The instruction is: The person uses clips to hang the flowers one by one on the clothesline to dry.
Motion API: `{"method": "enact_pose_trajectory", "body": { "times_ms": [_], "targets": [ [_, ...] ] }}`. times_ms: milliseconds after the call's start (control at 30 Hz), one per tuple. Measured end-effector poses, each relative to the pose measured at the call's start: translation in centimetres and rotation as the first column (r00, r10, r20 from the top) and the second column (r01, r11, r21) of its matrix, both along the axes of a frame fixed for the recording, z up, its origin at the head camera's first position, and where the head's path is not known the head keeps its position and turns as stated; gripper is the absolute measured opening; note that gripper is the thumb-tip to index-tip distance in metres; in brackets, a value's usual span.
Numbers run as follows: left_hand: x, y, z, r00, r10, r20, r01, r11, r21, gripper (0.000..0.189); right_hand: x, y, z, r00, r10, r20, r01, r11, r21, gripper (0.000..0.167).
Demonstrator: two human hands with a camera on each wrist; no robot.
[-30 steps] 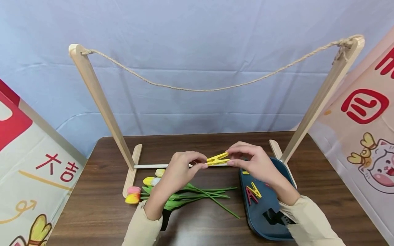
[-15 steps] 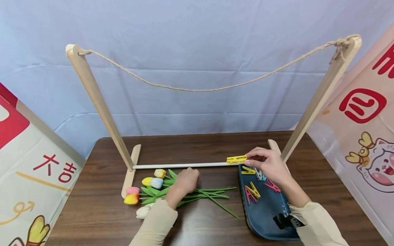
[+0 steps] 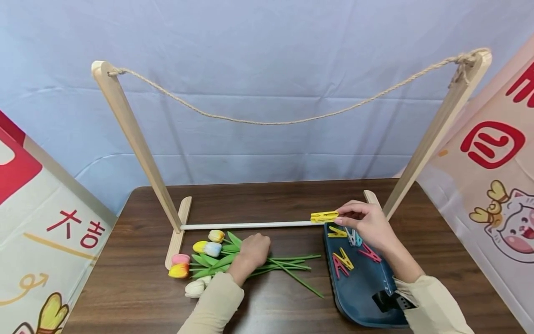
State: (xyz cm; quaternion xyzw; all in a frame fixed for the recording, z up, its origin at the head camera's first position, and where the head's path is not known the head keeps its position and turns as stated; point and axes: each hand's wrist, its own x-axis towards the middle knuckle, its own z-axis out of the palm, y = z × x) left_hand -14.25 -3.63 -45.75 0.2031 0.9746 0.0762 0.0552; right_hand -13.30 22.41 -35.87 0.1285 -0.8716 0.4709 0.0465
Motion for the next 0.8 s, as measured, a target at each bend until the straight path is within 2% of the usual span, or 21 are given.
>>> {"method": "enact_pose_trajectory", "body": {
  "times_ms": [100,167,267,333,467,533,667,800],
  "targets": [
    [0.0,-0.2,0.4,1.0,0.009,-0.013,-0.009,1.0,0.002,0.018,0.1,0.3,0.5,1.0,-0.019,-0.013,0.019,1.0,0.018,0.015],
    [-0.2,-0.5,1.1,1.0,0.011,-0.022,-0.01,0.999,0.032,0.023,0.2,0.7,1.0,0.998,-0.049,-0.03,0.05,0.998,0.033,0.017],
    [-0.5,-1.5,3.1,0.999,0.014,-0.043,-0.008,0.99,0.141,0.028,0.3,1.5,1.9,0.993,-0.1,-0.067,0.104,0.993,0.053,0.018],
    [-0.6,-2.5,4.8,0.998,0.014,-0.054,-0.001,0.972,0.237,0.03,0.3,2.0,2.5,0.987,-0.127,-0.095,0.133,0.989,0.059,0.018],
    [-0.7,-4.5,8.1,0.993,0.064,-0.098,-0.019,0.914,0.405,0.027,0.3,2.8,3.2,0.981,-0.141,-0.132,0.15,0.987,0.061,0.017],
    [-0.7,-5.4,9.5,0.985,0.113,-0.127,-0.039,0.88,0.474,0.021,0.2,2.9,3.2,0.982,-0.138,-0.132,0.147,0.987,0.064,0.017],
    [-0.9,-6.9,11.3,0.957,0.225,-0.182,-0.074,0.8,0.596,0.012,-0.1,2.2,2.9,0.989,-0.109,-0.103,0.116,0.991,0.07,0.016],
    [-1.1,-8.0,12.8,0.922,0.33,-0.2,-0.109,0.719,0.687,0.009,-0.8,0.5,2.7,0.993,-0.048,-0.111,0.057,0.996,0.076,0.014]
  ]
}}
